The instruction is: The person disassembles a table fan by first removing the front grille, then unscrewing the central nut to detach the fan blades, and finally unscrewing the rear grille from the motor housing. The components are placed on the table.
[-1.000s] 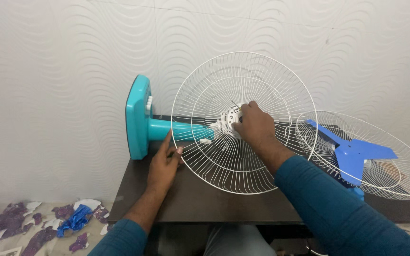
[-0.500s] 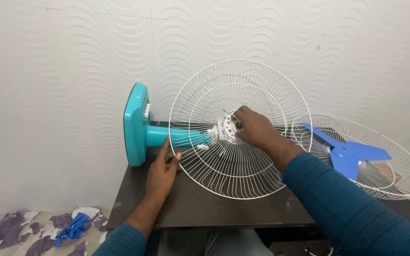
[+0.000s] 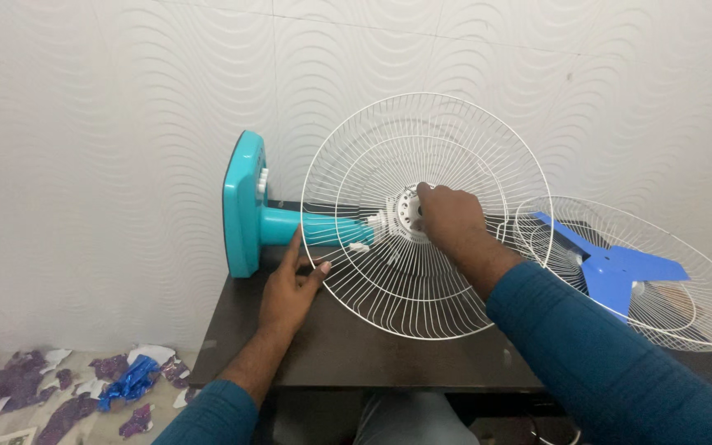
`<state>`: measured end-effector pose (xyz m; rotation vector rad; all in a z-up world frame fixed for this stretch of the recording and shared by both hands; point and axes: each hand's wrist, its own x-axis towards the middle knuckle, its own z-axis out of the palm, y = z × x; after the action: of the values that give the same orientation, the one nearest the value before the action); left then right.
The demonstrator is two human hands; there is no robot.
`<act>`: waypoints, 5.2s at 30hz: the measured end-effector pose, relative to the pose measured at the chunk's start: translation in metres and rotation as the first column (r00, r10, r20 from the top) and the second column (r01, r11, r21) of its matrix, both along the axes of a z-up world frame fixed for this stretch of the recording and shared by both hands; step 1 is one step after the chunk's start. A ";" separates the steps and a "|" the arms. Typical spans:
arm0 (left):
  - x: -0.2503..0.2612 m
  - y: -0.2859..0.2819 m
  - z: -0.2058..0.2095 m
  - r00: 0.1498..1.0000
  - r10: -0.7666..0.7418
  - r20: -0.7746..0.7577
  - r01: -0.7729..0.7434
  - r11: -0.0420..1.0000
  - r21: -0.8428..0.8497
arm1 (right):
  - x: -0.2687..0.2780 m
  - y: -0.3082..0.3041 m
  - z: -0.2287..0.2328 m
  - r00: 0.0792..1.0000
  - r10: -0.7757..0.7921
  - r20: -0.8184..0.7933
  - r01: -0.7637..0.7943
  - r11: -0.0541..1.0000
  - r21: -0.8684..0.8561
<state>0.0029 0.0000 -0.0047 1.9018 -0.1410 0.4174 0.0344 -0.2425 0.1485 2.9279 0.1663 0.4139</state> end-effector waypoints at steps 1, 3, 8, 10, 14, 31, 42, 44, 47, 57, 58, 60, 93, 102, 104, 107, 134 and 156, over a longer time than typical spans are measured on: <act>0.000 0.000 -0.001 1.000 -0.007 0.006 0.007 1.000 -0.014 | 0.004 -0.005 -0.003 1.000 0.017 0.011 -0.017 1.000 0.021; -0.001 0.000 -0.003 1.000 -0.026 0.015 0.027 0.999 -0.044 | 0.010 -0.013 -0.010 0.999 0.044 0.030 -0.046 0.997 0.060; 0.000 -0.001 -0.003 0.999 -0.011 -0.053 0.011 1.000 -0.006 | 0.014 -0.021 -0.018 0.997 0.061 0.046 -0.068 0.984 0.162; -0.001 -0.001 -0.002 0.997 -0.004 -0.079 0.007 1.000 0.027 | 0.010 -0.019 -0.019 0.998 0.050 0.028 -0.055 0.979 0.194; -0.002 0.000 0.002 0.998 0.001 -0.070 0.001 0.999 0.035 | 0.005 -0.017 -0.014 0.998 0.055 0.011 -0.057 0.977 0.203; -0.018 -0.006 0.009 0.990 0.141 0.019 -0.138 0.923 0.360 | 0.000 -0.031 0.009 0.985 0.161 -0.069 -0.142 0.966 0.216; -0.026 -0.015 0.017 0.999 0.054 -0.010 -0.042 0.876 0.480 | -0.009 -0.015 -0.013 0.996 0.072 0.046 -0.080 0.975 0.208; -0.024 -0.014 0.017 0.998 0.057 0.009 -0.055 0.896 0.441 | -0.004 -0.016 -0.017 0.997 0.070 0.045 -0.079 0.969 0.233; -0.023 -0.013 0.015 0.992 0.009 0.129 -0.052 0.941 0.334 | -0.002 -0.020 -0.018 0.998 0.055 0.026 -0.060 0.970 0.236; -0.022 -0.016 0.016 0.994 -0.001 0.107 -0.011 0.993 0.117 | -0.010 -0.025 -0.015 0.989 0.130 0.064 -0.143 0.939 0.312; -0.022 -0.016 0.016 0.994 -0.008 0.107 -0.005 0.993 0.115 | -0.009 -0.025 -0.015 0.990 0.128 0.056 -0.139 0.942 0.304; -0.024 -0.018 0.014 0.994 -0.023 0.106 0.011 0.994 0.110 | -0.009 -0.027 -0.013 0.992 0.120 0.038 -0.126 0.949 0.288; 0.022 -0.105 0.067 0.968 -0.203 0.150 0.026 0.673 0.740 | -0.008 -0.044 -0.024 0.968 0.228 0.100 -0.249 0.857 0.451; 0.023 -0.105 0.044 0.985 -0.128 0.118 -0.020 0.589 0.808 | -0.006 -0.033 -0.028 0.959 0.265 0.097 -0.280 0.848 0.451; 0.022 -0.101 0.046 0.982 -0.134 0.135 -0.020 0.633 0.774 | -0.007 -0.027 -0.026 0.966 0.240 0.100 -0.260 0.881 0.395; 0.017 -0.095 0.047 0.985 -0.119 0.122 -0.016 0.648 0.762 | -0.008 -0.017 -0.025 0.968 0.231 0.098 -0.251 0.899 0.358; 0.012 -0.082 0.044 0.986 -0.162 0.028 0.083 0.637 0.766 | 0.005 -0.009 -0.022 0.940 0.322 0.112 -0.341 0.877 0.339; 0.014 -0.084 0.041 0.995 -0.096 0.000 0.066 0.685 0.725 | 0.008 -0.023 -0.037 0.945 0.294 0.142 -0.316 0.718 0.620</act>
<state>0.0170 -0.0838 0.0358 2.6669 -0.4766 0.3620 0.0424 -0.2653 0.1119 3.5702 0.6349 0.6856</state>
